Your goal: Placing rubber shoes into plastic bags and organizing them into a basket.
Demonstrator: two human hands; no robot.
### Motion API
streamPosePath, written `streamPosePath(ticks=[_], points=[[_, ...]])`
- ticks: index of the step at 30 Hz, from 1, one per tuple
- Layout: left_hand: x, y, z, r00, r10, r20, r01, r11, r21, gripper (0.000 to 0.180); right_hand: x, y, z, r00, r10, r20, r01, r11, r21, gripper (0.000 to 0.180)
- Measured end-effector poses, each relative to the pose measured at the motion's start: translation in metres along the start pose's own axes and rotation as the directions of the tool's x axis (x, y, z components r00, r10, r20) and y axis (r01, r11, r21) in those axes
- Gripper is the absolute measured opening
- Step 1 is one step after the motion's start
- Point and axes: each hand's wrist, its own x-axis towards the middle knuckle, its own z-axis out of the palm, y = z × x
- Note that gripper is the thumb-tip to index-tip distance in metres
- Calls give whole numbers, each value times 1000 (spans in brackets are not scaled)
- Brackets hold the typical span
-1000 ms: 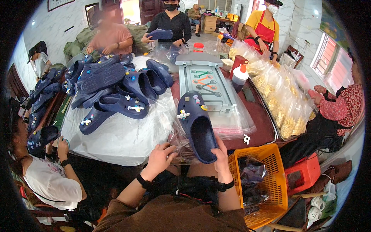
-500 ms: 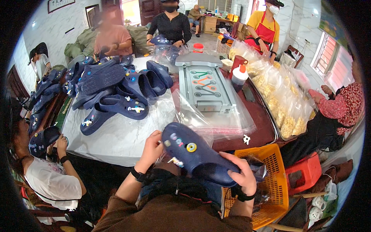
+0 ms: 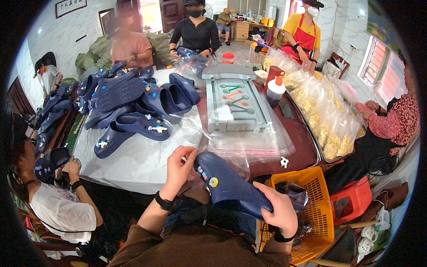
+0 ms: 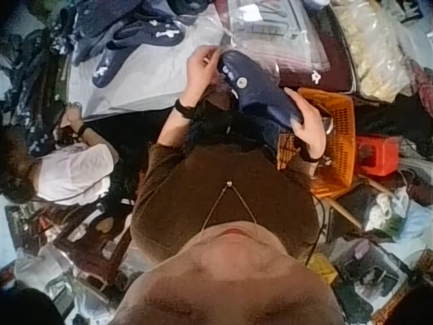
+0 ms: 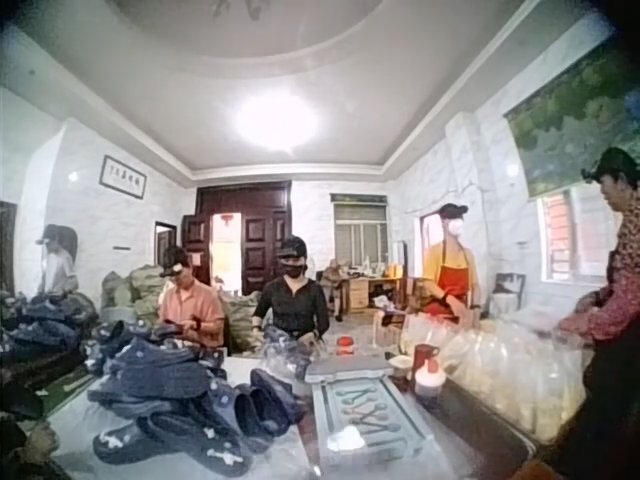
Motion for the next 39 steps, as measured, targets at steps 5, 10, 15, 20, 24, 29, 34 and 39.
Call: streamPosePath(ticks=[5,10,15,20,24,29,34,39], points=[[-6,16,14,953,293,80,-301,946,122,8,9,-14,19,990,77,-119,-85,994,-62,71],[-7,25,15,932,351,89,-362,919,156,10,21,7,48,971,62,-231,-48,997,65,71],[-7,30,4,906,417,71,-423,891,168,14,33,7,69,980,64,-191,-25,980,196,62],[-10,35,-1,902,423,90,-432,891,138,17,42,32,97,935,236,-264,-93,883,461,55],[-11,31,3,912,400,92,-408,908,97,17,42,47,119,949,284,-136,-90,657,748,56],[-11,23,-3,936,335,107,-341,939,40,16,43,31,116,928,125,-350,-2,944,330,62],[-15,21,-12,961,237,143,-237,971,-17,16,43,25,111,903,-30,-429,19,999,-29,74],[-25,29,-10,937,212,277,-189,976,-105,14,42,38,125,859,75,-506,-63,997,42,70]])
